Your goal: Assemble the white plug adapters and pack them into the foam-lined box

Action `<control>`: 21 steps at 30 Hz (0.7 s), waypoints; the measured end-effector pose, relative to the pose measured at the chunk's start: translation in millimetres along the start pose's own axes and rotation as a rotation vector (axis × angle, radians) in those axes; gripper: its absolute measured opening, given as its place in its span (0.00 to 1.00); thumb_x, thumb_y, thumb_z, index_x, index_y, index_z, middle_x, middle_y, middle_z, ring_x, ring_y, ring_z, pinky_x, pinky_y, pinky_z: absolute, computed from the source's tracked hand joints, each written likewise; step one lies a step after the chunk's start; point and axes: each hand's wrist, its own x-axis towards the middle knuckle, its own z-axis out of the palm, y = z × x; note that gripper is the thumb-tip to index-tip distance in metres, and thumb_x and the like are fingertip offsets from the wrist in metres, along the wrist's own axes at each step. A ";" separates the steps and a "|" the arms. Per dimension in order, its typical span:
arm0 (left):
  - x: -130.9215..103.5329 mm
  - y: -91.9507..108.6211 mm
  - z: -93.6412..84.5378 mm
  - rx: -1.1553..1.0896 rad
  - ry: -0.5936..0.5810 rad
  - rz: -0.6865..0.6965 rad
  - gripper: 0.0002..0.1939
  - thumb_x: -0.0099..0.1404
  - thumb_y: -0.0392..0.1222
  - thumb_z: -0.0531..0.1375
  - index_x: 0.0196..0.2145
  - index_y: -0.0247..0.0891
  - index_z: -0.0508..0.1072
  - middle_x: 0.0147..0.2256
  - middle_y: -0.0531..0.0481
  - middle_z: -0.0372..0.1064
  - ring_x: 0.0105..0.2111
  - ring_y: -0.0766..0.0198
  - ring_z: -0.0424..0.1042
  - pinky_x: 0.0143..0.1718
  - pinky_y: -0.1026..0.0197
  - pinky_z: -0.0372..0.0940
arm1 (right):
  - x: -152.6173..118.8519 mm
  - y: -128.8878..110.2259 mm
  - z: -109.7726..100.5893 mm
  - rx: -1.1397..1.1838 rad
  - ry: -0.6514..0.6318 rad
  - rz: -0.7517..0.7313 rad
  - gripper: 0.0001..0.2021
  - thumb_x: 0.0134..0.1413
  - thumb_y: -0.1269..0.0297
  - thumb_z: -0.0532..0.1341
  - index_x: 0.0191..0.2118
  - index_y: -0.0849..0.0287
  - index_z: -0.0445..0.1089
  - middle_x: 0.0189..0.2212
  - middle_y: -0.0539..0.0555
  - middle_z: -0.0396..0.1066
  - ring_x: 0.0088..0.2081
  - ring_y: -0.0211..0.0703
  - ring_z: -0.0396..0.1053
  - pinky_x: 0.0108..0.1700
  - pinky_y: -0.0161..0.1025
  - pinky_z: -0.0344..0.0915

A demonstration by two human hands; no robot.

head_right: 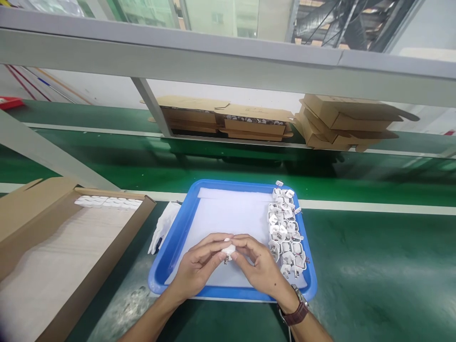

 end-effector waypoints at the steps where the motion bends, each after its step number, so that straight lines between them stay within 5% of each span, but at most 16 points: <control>1: 0.3 0.0 -0.8 -0.006 -0.011 0.005 0.15 0.73 0.36 0.60 0.54 0.44 0.80 0.52 0.40 0.75 0.51 0.53 0.77 0.48 0.53 0.77 | -0.3 0.1 0.2 -0.008 -0.001 -0.003 0.12 0.70 0.62 0.61 0.56 0.51 0.73 0.55 0.58 0.73 0.58 0.48 0.73 0.62 0.50 0.72; 11: -1.3 -2.5 3.8 -0.055 0.007 -0.010 0.14 0.72 0.35 0.61 0.51 0.44 0.80 0.52 0.40 0.75 0.56 0.51 0.75 0.52 0.51 0.76 | -2.2 -3.6 -3.2 -0.188 -0.036 -0.031 0.15 0.72 0.64 0.56 0.59 0.49 0.71 0.57 0.58 0.72 0.59 0.48 0.72 0.59 0.46 0.73; 17: -0.3 0.4 1.8 -0.254 0.036 -0.054 0.14 0.71 0.35 0.63 0.51 0.46 0.81 0.53 0.41 0.75 0.58 0.49 0.73 0.55 0.49 0.74 | -0.7 -1.0 3.7 -0.060 0.067 -0.081 0.12 0.70 0.64 0.60 0.56 0.50 0.73 0.51 0.57 0.74 0.54 0.46 0.75 0.55 0.44 0.76; 21: 0.6 2.4 0.7 -0.299 0.045 -0.115 0.11 0.71 0.36 0.64 0.48 0.44 0.83 0.53 0.40 0.75 0.57 0.49 0.74 0.52 0.53 0.76 | -1.6 -3.8 2.5 -0.005 0.001 -0.055 0.16 0.69 0.66 0.61 0.59 0.48 0.72 0.57 0.56 0.72 0.58 0.47 0.73 0.59 0.46 0.74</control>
